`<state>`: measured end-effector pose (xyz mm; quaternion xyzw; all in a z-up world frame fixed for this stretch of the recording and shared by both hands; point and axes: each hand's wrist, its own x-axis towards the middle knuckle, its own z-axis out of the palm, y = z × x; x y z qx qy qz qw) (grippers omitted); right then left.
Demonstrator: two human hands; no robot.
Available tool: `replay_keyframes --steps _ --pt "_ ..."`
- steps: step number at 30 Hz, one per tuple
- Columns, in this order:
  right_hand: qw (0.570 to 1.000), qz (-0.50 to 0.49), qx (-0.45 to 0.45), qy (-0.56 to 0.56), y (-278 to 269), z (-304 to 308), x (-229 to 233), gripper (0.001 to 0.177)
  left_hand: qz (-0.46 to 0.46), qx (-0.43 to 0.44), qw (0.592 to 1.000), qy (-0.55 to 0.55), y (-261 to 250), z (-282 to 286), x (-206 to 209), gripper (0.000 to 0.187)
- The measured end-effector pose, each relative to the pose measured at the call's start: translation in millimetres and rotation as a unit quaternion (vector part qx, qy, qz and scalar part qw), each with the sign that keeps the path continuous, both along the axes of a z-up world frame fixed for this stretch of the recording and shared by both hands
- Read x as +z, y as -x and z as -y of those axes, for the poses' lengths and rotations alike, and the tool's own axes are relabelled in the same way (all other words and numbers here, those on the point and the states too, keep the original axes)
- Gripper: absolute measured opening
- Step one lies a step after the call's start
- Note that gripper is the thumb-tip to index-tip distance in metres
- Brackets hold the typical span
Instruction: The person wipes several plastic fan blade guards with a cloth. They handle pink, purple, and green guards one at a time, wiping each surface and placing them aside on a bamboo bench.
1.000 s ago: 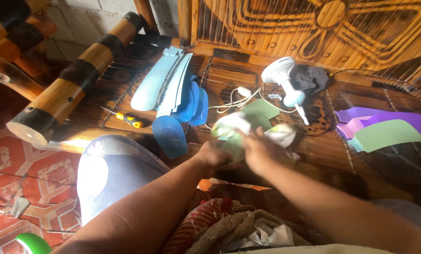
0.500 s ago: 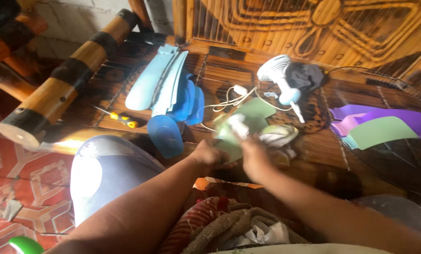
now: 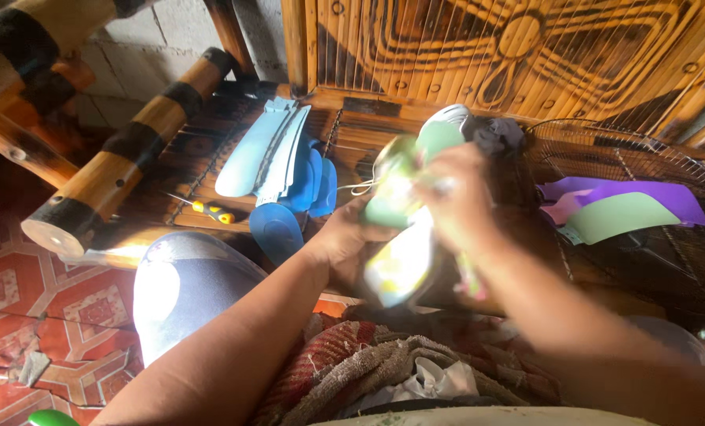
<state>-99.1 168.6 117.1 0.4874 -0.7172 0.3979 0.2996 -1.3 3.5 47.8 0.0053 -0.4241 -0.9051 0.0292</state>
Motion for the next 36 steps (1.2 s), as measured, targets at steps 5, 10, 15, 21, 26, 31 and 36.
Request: replay_keyframes --steps 5,10,15,21,26,31,36 --pt "0.984 0.062 0.022 -0.168 -10.2 22.3 -33.8 0.011 -0.071 0.039 0.97 0.231 -5.3 -12.4 6.9 0.046" --pt "0.954 0.223 -0.144 -0.137 21.9 6.9 -10.0 0.014 -0.171 0.024 0.939 0.296 -11.3 -15.5 9.2 0.064" --pt "0.965 0.254 0.019 -0.057 -10.2 4.7 -30.2 0.009 -0.048 -0.001 0.969 0.242 1.8 -19.0 -7.8 0.052" --pt "0.944 0.308 -0.05 -0.105 -13.7 4.6 -67.2 0.028 0.038 -0.092 0.988 0.122 -0.2 -7.1 -44.2 0.049" --pt "0.966 0.228 0.033 -0.119 -22.2 9.4 -99.4 0.021 0.025 -0.097 0.988 0.116 1.6 5.1 -68.0 0.062" --pt "0.939 0.253 0.147 -0.18 -21.4 3.1 -121.6 0.03 0.103 -0.059 0.98 0.159 -0.7 11.2 -70.2 0.099" --pt "0.879 0.358 0.198 -0.243 4.8 -13.4 -109.9 0.015 0.108 -0.063 0.989 0.076 -3.9 8.5 -55.4 0.099"
